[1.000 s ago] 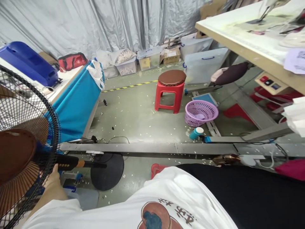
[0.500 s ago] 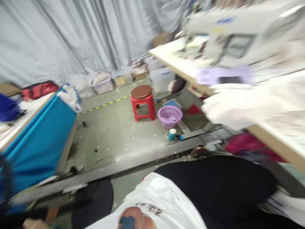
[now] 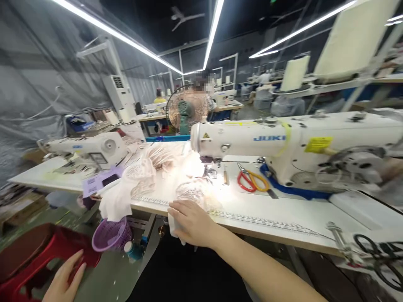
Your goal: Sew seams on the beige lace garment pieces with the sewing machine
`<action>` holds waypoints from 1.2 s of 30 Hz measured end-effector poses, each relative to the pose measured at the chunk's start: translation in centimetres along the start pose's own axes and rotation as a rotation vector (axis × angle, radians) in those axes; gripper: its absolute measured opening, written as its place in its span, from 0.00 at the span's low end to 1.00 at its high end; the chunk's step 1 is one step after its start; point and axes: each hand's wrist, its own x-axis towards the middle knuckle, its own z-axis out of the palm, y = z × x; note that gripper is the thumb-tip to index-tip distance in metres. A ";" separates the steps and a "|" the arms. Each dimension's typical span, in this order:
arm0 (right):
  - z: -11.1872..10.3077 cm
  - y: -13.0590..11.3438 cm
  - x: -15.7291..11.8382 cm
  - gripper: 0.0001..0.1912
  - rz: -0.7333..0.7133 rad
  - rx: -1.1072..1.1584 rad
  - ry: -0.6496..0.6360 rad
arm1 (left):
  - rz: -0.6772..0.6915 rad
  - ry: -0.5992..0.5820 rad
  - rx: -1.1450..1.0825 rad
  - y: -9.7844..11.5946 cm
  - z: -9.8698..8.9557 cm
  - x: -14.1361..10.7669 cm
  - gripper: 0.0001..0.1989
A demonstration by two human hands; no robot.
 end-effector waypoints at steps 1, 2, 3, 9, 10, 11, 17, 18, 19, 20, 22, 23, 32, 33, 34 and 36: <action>-0.9 0.1 -0.7 0.22 0.019 0.075 0.048 | 0.157 -0.023 -0.051 3.0 0.2 3.0 0.23; -1.9 0.5 -1.6 0.18 0.048 0.132 0.083 | 0.308 -0.022 -0.081 6.4 0.3 5.6 0.20; -2.8 0.9 -2.6 0.15 0.088 0.158 0.097 | 0.471 0.018 -0.109 10.0 0.5 7.7 0.17; -5.0 4.9 -7.5 0.11 0.407 0.110 0.075 | 1.113 -0.227 -0.380 29.4 3.5 13.3 0.11; -4.9 5.3 -7.7 0.11 0.433 0.114 0.067 | 1.187 -0.257 -0.415 31.6 4.4 13.9 0.11; -4.8 5.6 -7.8 0.12 0.451 0.123 0.055 | 1.255 -0.285 -0.409 33.5 5.4 14.6 0.12; -4.6 6.6 -7.0 0.13 0.469 0.166 -0.020 | 1.423 -0.331 0.088 38.7 10.7 19.7 0.25; -4.8 6.8 -6.7 0.12 0.473 0.174 -0.041 | 1.394 -0.365 0.150 38.6 11.1 20.4 0.25; -5.0 7.0 -6.5 0.12 0.479 0.186 -0.073 | 1.370 -0.403 0.184 38.5 11.4 20.9 0.24; -5.2 7.3 -6.2 0.12 0.490 0.198 -0.116 | 1.364 -0.428 0.189 38.2 11.6 21.4 0.22; -5.6 8.1 -5.4 0.12 0.517 0.191 -0.225 | 1.391 -0.422 0.134 37.7 12.1 22.2 0.19; -5.6 8.6 -4.9 0.13 0.532 0.178 -0.288 | 1.417 -0.393 0.085 37.5 12.3 22.6 0.17; -3.5 9.6 -0.4 0.20 0.499 0.439 -0.697 | 1.472 -0.585 -0.305 38.0 14.6 25.1 0.06; -3.3 9.5 -0.3 0.21 0.494 0.462 -0.700 | 1.404 -0.630 -0.261 38.2 14.6 24.9 0.06; -3.2 9.4 -0.2 0.21 0.494 0.476 -0.709 | 1.357 -0.660 -0.225 38.3 14.7 24.6 0.07; -3.5 9.3 0.0 0.23 0.498 0.489 -0.734 | 1.304 -0.680 -0.215 38.4 14.8 24.0 0.11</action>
